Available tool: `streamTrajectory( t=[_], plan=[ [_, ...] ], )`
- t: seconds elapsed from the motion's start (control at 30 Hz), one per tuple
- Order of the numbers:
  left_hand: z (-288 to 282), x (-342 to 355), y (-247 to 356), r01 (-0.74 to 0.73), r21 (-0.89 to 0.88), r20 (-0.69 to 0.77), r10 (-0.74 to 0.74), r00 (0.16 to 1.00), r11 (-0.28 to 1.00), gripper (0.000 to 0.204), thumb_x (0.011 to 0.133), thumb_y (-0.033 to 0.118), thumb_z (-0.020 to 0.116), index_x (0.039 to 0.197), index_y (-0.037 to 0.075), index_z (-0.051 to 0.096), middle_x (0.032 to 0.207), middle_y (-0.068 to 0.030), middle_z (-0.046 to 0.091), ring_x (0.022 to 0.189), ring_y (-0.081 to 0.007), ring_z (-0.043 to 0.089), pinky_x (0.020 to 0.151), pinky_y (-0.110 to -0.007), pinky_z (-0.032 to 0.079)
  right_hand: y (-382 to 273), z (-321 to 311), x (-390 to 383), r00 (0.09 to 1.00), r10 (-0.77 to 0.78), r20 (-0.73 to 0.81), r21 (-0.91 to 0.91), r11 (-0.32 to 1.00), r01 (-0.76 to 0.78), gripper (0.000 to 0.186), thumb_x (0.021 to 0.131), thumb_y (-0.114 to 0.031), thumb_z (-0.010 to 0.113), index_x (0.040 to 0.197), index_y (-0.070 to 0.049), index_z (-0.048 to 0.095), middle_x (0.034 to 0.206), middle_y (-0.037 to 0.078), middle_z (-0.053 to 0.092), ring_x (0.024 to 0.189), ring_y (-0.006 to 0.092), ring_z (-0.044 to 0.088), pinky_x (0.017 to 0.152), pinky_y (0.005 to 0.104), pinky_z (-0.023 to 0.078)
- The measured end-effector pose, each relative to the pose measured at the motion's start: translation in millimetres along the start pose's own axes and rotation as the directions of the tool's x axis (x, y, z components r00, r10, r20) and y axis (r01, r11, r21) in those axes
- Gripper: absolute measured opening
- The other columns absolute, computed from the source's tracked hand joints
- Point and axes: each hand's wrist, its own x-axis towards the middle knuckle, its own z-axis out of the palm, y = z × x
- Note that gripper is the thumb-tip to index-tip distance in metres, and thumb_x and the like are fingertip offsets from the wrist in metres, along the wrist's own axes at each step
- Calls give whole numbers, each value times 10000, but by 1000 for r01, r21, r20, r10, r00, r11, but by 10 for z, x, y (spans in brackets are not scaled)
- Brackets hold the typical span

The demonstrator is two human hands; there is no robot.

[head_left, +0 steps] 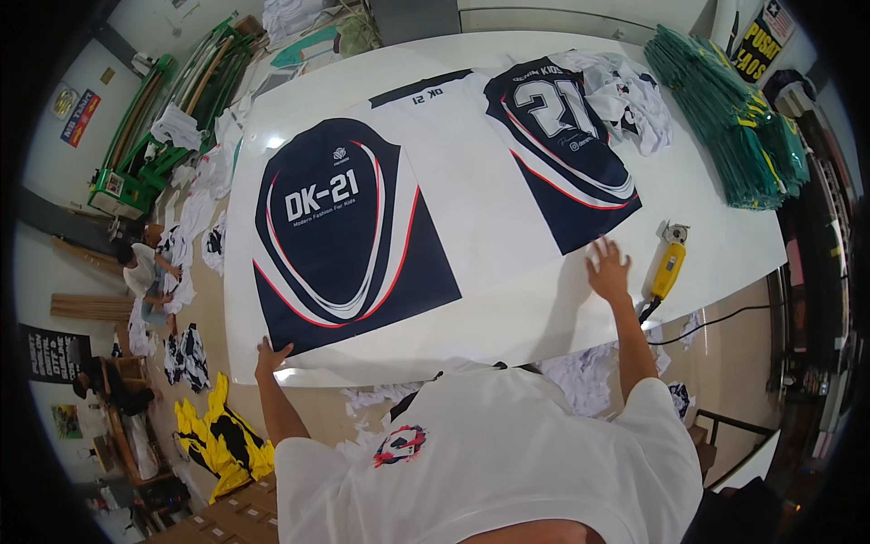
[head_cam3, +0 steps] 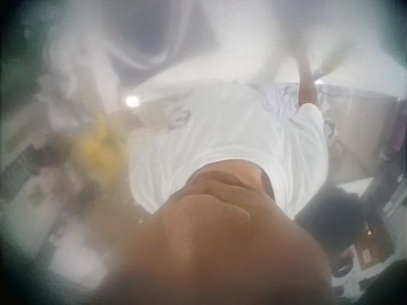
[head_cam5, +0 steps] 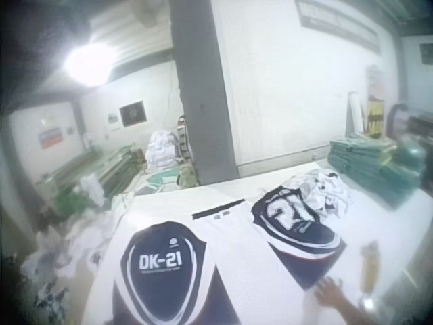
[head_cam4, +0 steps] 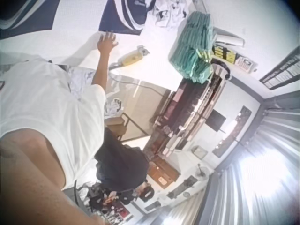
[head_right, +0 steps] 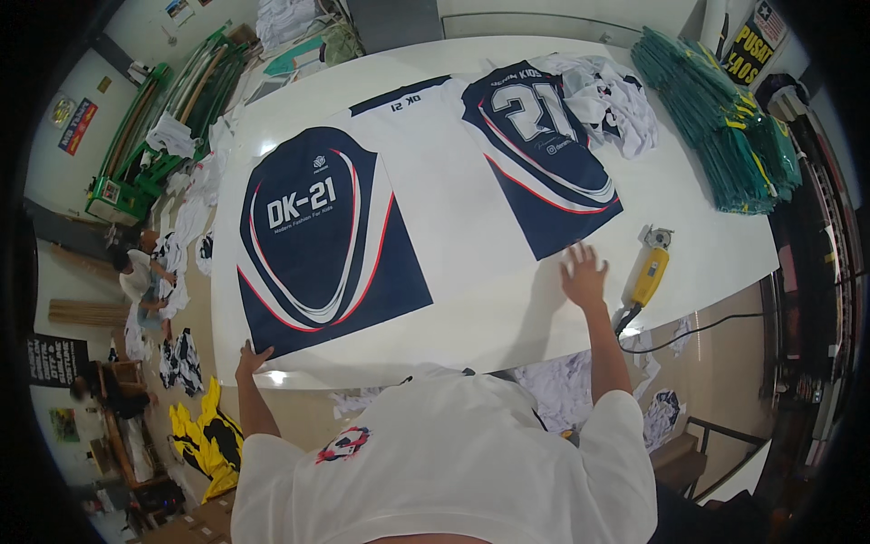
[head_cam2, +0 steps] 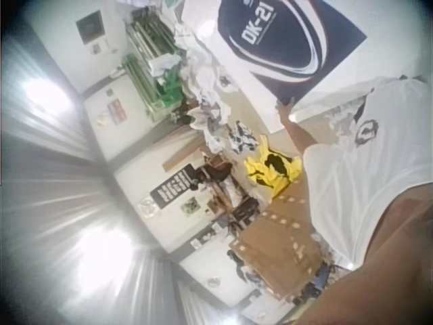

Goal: The person places white garment pieces on a white table and uses a yellow rotary cutter to trim along the edges of the printed black details.

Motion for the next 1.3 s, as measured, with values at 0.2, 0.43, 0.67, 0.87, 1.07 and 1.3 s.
streamTrajectory(
  t=[0.2, 0.43, 0.67, 0.87, 1.07, 1.3],
  plan=[
    [395, -235, 812, -125, 84, -269, 144, 952, 989, 1076, 845, 559, 795, 1650, 70, 275, 1670, -322, 258, 1514, -507, 329, 1177, -613, 383, 1567, 56, -28, 503, 664, -553, 84, 645, -760, 642, 938, -451, 706, 1335, 37, 577, 1330, 231, 625, 1241, 352, 611, 959, 514, 538],
    [1167, -1151, 2711, -347, 23, -232, 343, 910, 938, 971, 911, 672, 659, 1656, 157, 310, 1724, -250, 188, 1558, -531, 211, 1140, -799, 236, 2688, 517, -3, 647, 703, 294, 770, 227, -597, 629, 909, -567, 769, 1075, 32, 676, 908, 109, 685, 756, 228, 674, 685, 387, 557],
    [773, -956, 2283, -123, 13, -209, 123, 970, 992, 1063, 889, 756, 624, 1687, 188, 212, 1743, -234, 119, 1582, -522, 131, 1145, -820, 179, 1778, 38, -668, 769, 437, 466, 839, -494, -228, 612, 955, -520, 723, 1316, -51, 563, 890, 110, 672, 692, 234, 690, 574, 346, 608],
    [549, -477, 1297, 69, -37, -259, -76, 963, 997, 1215, 791, 892, 600, 1696, 205, 171, 1737, -259, 109, 1577, -530, 134, 1151, -807, 189, 333, -291, -1471, 754, 275, 597, 801, -269, -535, 543, 983, -372, 686, 1378, -71, 467, 1069, 165, 667, 773, 262, 712, 604, 383, 629],
    [625, -387, 963, 171, -22, -157, -172, 973, 985, 1328, 738, 979, 542, 1703, 176, 110, 1718, -328, 62, 1569, -573, 71, 1157, -804, 163, -1174, -541, -1760, 865, 69, 497, 665, 610, -431, 568, 956, -246, 706, 1393, -41, 407, 1157, 266, 670, 868, 405, 740, 687, 478, 610],
    [546, -382, 869, 61, -36, -80, -64, 995, 997, 1416, 648, 958, 668, 1704, 216, 88, 1667, -432, 16, 1515, -672, 75, 1130, -779, 276, -2259, -528, -1930, 932, -2, 361, 497, 847, -190, 676, 930, -236, 733, 1434, 33, 371, 1132, 348, 670, 994, 543, 676, 801, 562, 569]
  ],
)
